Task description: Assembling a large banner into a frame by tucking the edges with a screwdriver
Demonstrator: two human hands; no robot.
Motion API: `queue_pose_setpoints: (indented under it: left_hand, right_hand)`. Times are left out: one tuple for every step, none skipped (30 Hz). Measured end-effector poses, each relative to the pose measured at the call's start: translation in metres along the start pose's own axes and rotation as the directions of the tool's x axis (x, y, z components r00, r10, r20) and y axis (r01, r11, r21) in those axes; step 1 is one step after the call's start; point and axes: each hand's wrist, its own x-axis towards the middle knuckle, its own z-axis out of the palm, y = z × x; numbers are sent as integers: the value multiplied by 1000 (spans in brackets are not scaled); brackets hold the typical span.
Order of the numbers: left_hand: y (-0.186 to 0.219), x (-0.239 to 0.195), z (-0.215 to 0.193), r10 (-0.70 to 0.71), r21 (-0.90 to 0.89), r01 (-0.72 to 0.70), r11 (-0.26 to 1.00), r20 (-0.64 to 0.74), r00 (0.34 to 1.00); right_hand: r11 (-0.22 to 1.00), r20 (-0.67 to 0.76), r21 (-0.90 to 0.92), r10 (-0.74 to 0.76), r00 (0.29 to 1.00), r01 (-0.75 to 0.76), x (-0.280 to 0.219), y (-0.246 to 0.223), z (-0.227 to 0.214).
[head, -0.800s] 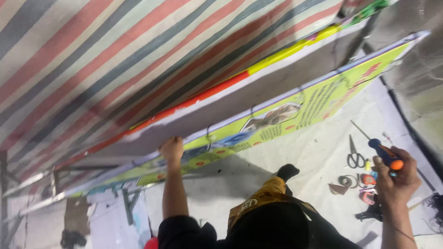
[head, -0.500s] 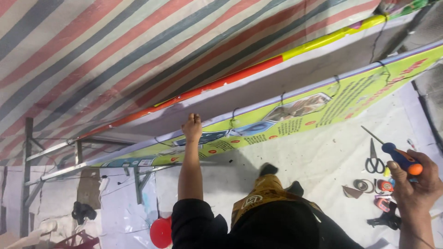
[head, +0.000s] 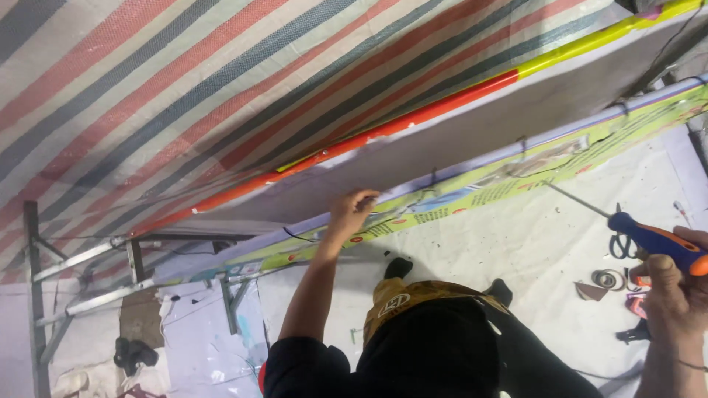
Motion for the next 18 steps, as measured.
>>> queue_pose_setpoints:
  left_hand:
    - [-3,1,-6,3,-7,-3,1000,8,1000]
    - [-6,1,-13,49,25,-52,998,82,995]
    - [-9,2,-20,96,52,-106,993,158,983]
    - [-19,8,-25,103,44,-112,993,166,981]
    - [-29,13,-30,14,49,-30,998,290,957]
    - [-37,18,-33,-73,66,50,997,408,910]
    - [-38,16,-46,-73,62,52,997,418,905]
    - [-38,13,-59,-84,109,39,993,437,896]
    - [-36,12,-73,-96,158,27,987,448,889]
    - [-46,9,-72,-98,156,29,987,452,887]
    - [-55,9,-71,-63,115,11,993,463,884]
    - [-63,9,-69,-29,73,-7,997,473,880]
    - [-66,9,-71,-27,67,-6,998,478,878]
    - [-67,9,-72,-45,2,51,999,521,853]
    - [-68,11,-73,-58,-58,109,992,562,825]
    - [-60,9,-81,-56,-62,110,992,564,824]
    - [-52,9,-91,-69,-35,112,993,601,797]
    - [-43,10,-100,-82,-7,112,994,636,767]
  right_hand:
    - [1000,-6,-8,3,1000,-3,-2,-3,18]
    - [997,-15,77,-9,1000,10,-5,-5,36]
    - [987,-28,160,-21,999,25,-8,-8,55]
    - [988,-37,151,-19,999,25,-11,-25,73]
    - [986,-27,164,-40,999,43,-14,-39,90]
    - [982,-17,177,-60,998,62,-18,-52,106]
    - [984,-19,169,-52,998,54,-22,-52,117]
    - [984,-42,170,-42,998,49,-26,-52,127]
    - [983,-62,176,-38,997,48,-28,-51,137]
    - [984,-61,173,-34,998,44,-34,-52,142]
    - [983,-51,176,-38,998,46,-40,-51,147]
    - [983,-42,179,-42,998,49,-46,-51,151]
    - [984,-42,172,-39,998,46,-50,-59,154]
    - [993,-36,114,-30,999,33,-55,-67,156]
    - [998,-29,57,-21,999,23,-58,-74,159]
    - [998,-29,52,-21,999,23,-59,-69,155]
    - [997,0,-48,-63,998,63,-59,-65,154]
    - [984,33,-146,-102,994,106,-57,-61,151]
